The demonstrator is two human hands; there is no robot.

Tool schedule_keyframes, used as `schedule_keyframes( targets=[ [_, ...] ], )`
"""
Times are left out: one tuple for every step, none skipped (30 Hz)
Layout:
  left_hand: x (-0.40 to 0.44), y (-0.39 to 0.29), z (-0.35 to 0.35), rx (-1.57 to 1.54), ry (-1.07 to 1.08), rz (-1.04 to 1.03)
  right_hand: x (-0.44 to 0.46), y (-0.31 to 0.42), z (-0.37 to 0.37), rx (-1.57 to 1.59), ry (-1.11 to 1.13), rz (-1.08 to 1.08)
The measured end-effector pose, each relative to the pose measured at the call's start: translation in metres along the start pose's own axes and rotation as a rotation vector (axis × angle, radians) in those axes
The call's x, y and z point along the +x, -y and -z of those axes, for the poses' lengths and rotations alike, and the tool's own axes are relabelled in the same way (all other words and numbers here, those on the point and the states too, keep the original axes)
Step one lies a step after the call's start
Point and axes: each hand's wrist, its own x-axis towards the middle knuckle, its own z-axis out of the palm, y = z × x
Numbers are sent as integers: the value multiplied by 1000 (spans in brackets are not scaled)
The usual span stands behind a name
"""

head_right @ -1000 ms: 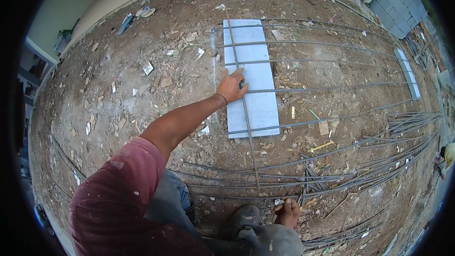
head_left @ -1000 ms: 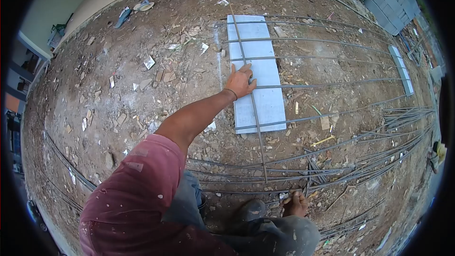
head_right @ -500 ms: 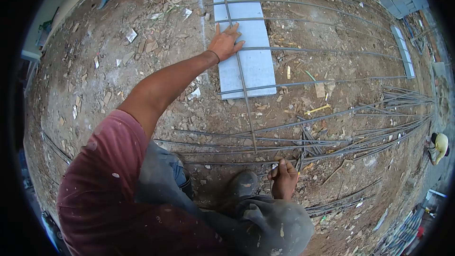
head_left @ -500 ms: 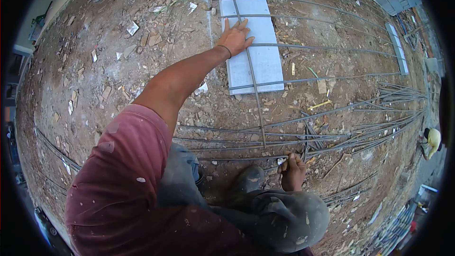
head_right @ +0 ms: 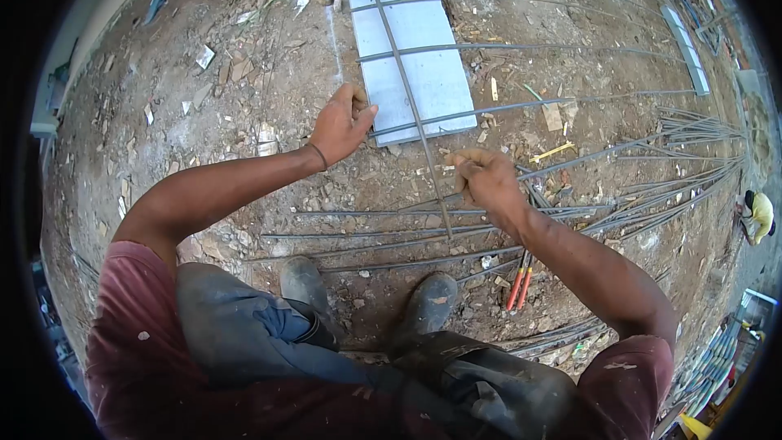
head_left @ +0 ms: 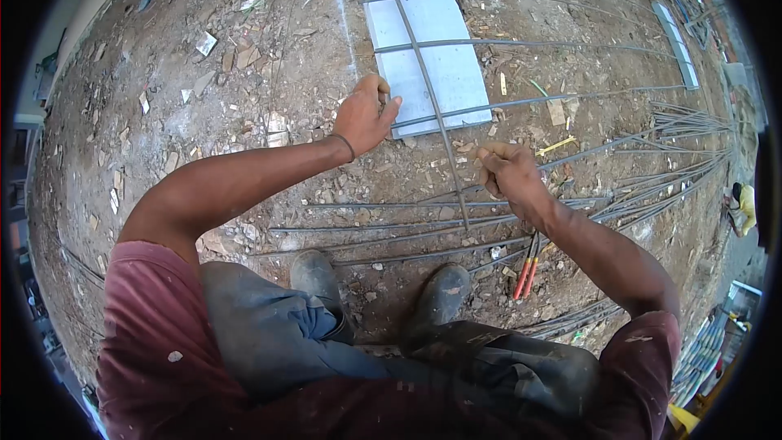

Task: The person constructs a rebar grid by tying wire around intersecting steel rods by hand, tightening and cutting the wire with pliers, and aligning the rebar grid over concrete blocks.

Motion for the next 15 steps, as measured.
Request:
schedule_keyframes(
  targets=[
    [-4,5,4,15,12,-12,9,-1,-8,40,-13,26],
    [-8,11,8,-22,87,-2,16,-5,-15,66,-20,25],
    [-15,15,8,-63,163,18,20,-9,-21,200,-5,46],
    [-22,15,6,-56,186,18,18,-14,-24,334,8,65],
    [-21,13,7,-78,260,10,13,-16,-21,347,23,32],
    [-14,9,9,-96,328,-11,8,-15,-19,373,-1,50],
    [-14,1,6,-57,290,-59,4,-13,-17,263,-8,43],
    [-10,-5,4,-49,294,-78,0,-11,-15,143,-8,29],
    [-9,-15,3,106,318,-30,1,-14,-13,146,-16,37],
    [-10,-22,3,257,342,25,2,-19,-13,47,-61,129],
    [-10,-24,1,310,313,-64,2,-25,-13,-54,-104,214],
    [-11,-23,-2,307,317,-64,-2,-28,-16,-54,-106,210],
    [-10,-22,-3,355,304,-130,-4,-29,-19,-26,-73,162],
    [-9,-21,-4,404,289,-198,-6,-29,-22,2,-40,116],
    [-9,-22,-6,404,287,-200,-9,-32,-26,2,-41,119]
  ],
)
